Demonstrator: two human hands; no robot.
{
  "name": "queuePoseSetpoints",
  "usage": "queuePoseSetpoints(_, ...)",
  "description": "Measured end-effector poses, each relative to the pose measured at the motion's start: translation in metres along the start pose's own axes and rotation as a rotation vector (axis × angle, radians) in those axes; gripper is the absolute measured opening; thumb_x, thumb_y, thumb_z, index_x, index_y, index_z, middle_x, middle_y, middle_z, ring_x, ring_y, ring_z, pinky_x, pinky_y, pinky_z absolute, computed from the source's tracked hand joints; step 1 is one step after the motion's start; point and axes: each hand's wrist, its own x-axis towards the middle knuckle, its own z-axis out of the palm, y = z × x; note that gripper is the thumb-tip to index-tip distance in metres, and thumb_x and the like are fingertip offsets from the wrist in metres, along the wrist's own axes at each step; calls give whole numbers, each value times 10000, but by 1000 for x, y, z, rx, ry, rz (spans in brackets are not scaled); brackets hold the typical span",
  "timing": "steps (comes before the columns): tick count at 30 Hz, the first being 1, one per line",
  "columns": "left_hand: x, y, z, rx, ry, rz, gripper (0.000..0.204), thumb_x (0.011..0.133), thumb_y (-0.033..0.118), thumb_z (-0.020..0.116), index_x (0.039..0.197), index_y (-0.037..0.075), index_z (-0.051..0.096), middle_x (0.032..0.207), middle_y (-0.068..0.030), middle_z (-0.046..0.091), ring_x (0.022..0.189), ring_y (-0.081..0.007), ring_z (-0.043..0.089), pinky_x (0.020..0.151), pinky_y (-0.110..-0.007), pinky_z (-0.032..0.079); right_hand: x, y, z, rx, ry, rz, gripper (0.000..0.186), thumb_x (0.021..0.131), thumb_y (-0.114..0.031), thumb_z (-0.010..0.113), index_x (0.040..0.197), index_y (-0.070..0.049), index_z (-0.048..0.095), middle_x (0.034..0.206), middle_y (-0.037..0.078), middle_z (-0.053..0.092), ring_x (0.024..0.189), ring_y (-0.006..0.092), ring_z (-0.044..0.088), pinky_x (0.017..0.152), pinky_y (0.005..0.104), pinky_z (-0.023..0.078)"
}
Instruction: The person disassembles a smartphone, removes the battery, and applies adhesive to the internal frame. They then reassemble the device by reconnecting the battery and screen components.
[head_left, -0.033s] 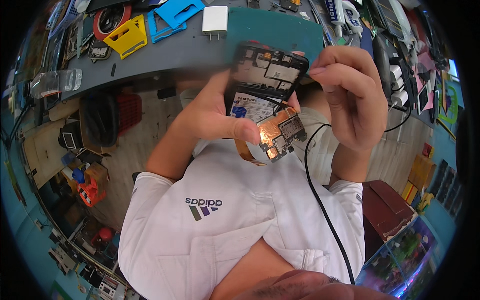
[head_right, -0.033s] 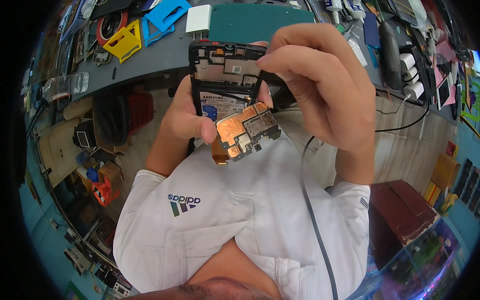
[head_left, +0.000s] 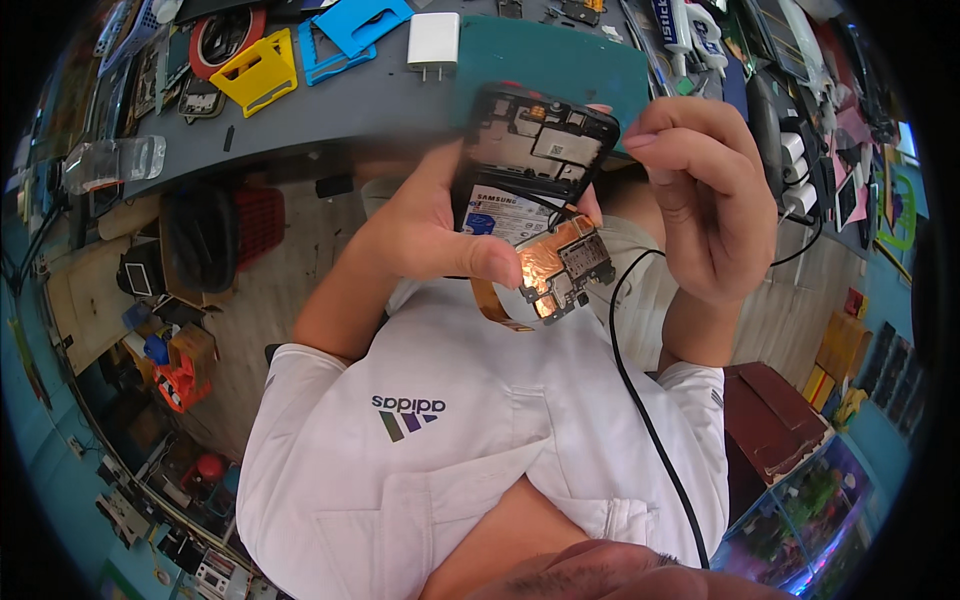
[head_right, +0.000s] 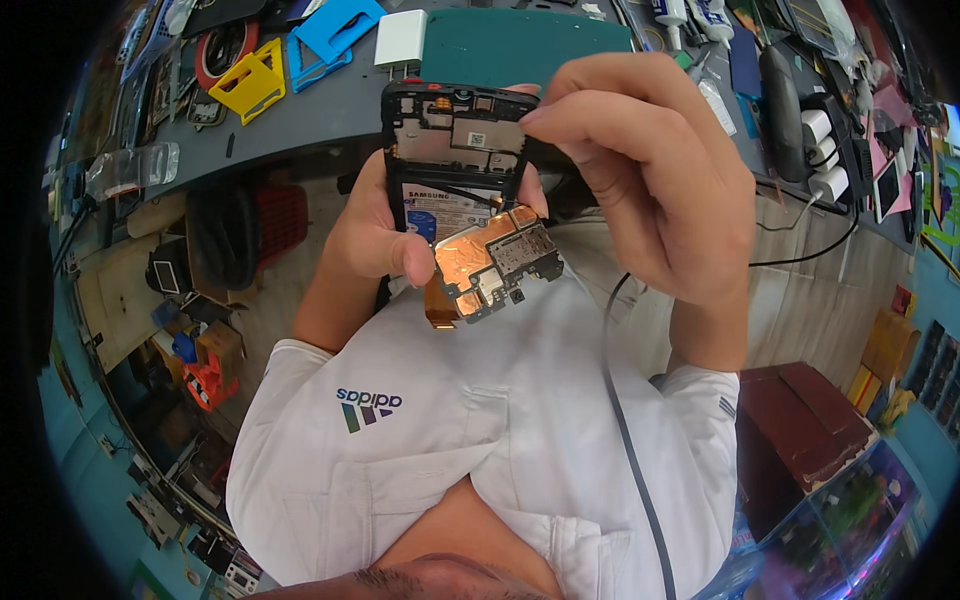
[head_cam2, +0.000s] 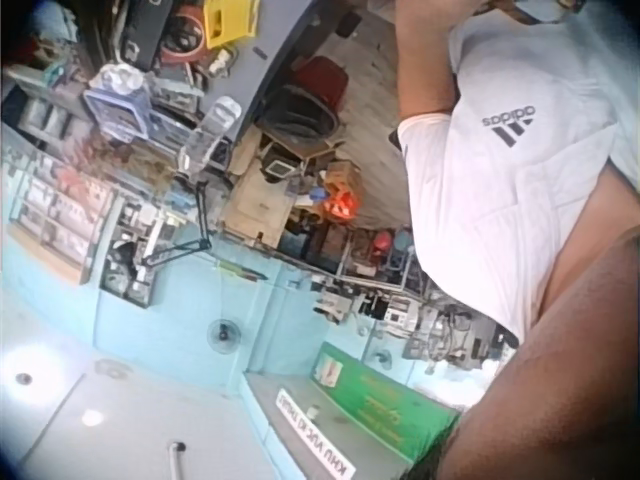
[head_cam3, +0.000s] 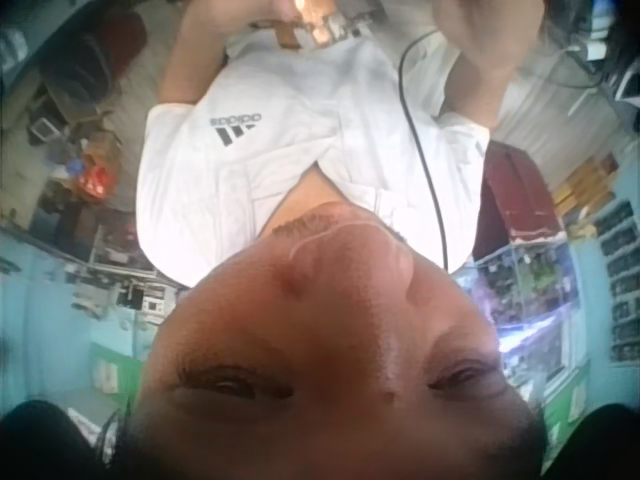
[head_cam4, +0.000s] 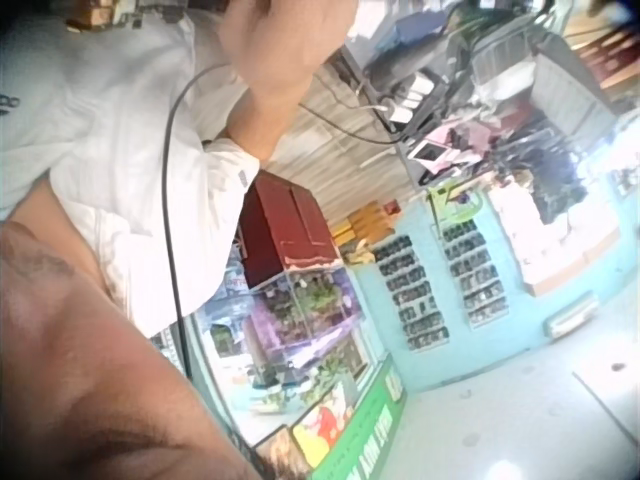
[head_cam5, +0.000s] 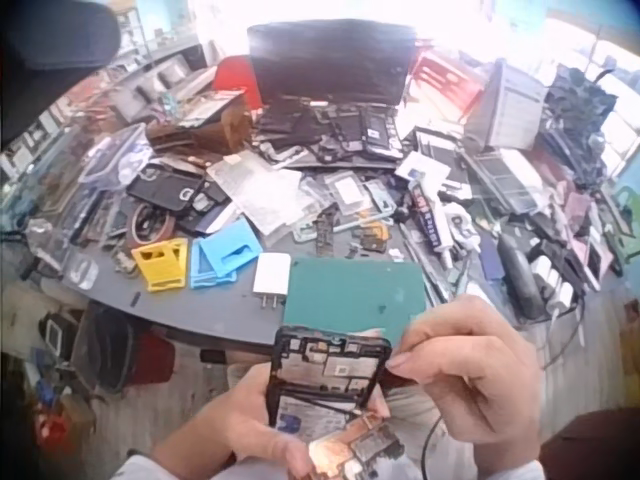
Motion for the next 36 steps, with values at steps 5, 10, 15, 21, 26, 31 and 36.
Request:
queuePoseSetpoints(5, 1, -3, 2, -55, 13, 40, 853, 787, 333, 907, 1424, -48, 487, 1243, -185, 675, 1146, -259, 671, 1008, -399, 543, -5, -5, 5, 102, 97, 110, 224, 895, 123, 676, 1106, 50, 692, 1055, 160, 660, 831, 169, 623, 666, 251, 479)
queuePoseSetpoints(10, 1, -3, 4, -55, 72, 13, 848, 841, 447, 854, 1422, -49, 484, 1266, -185, 667, 1129, -255, 679, 999, -393, 545, -10, -11, 8, 243, 156, 280, 212, 924, 125, 653, 1129, 75, 676, 1099, 150, 658, 900, 148, 627, 743, 237, 491)
queuePoseSetpoints(15, -3, -4, 7, -28, 124, -30, 832, 901, 543, 756, 1424, -38, 472, 1264, -185, 666, 1116, -249, 687, 949, -383, 567, -12, -9, 12, 333, 205, 373, 192, 931, 127, 651, 1116, 80, 675, 1133, 134, 653, 961, 139, 635, 809, 233, 501)
queuePoseSetpoints(21, 0, -2, 18, -57, 188, -83, 919, 911, 626, 677, 1452, -66, 407, 1244, -280, 627, 966, -325, 726, 720, -460, 662, -16, -7, 11, 366, 215, 426, 177, 936, 119, 654, 1105, 73, 681, 1152, 121, 651, 964, 126, 630, 814, 226, 494)
queuePoseSetpoints(26, -1, 3, 23, -62, 203, -117, 889, 920, 611, 677, 1435, -67, 421, 1246, -274, 630, 970, -318, 724, 722, -453, 658, -19, -6, 11, 381, 221, 470, 166, 942, 111, 654, 1097, 63, 684, 1151, 118, 651, 880, 88, 610, 699, 192, 459)
queuePoseSetpoints(31, -3, 2, 25, -82, 211, -120, 878, 918, 596, 690, 1431, -68, 427, 1241, -269, 636, 982, -316, 722, 723, -451, 655, -20, -3, 12, 415, 217, 454, 152, 947, 96, 659, 1092, 60, 687, 1146, 114, 659, 838, 69, 601, 639, 186, 443)
queuePoseSetpoints(36, -2, 4, 26, -95, 192, -146, 890, 909, 592, 705, 1442, -60, 421, 1254, -266, 634, 987, -313, 722, 731, -446, 654, -20, -6, 11, 398, 231, 477, 160, 943, 100, 658, 1096, 64, 690, 1145, 115, 665, 864, 81, 626, 666, 188, 477)
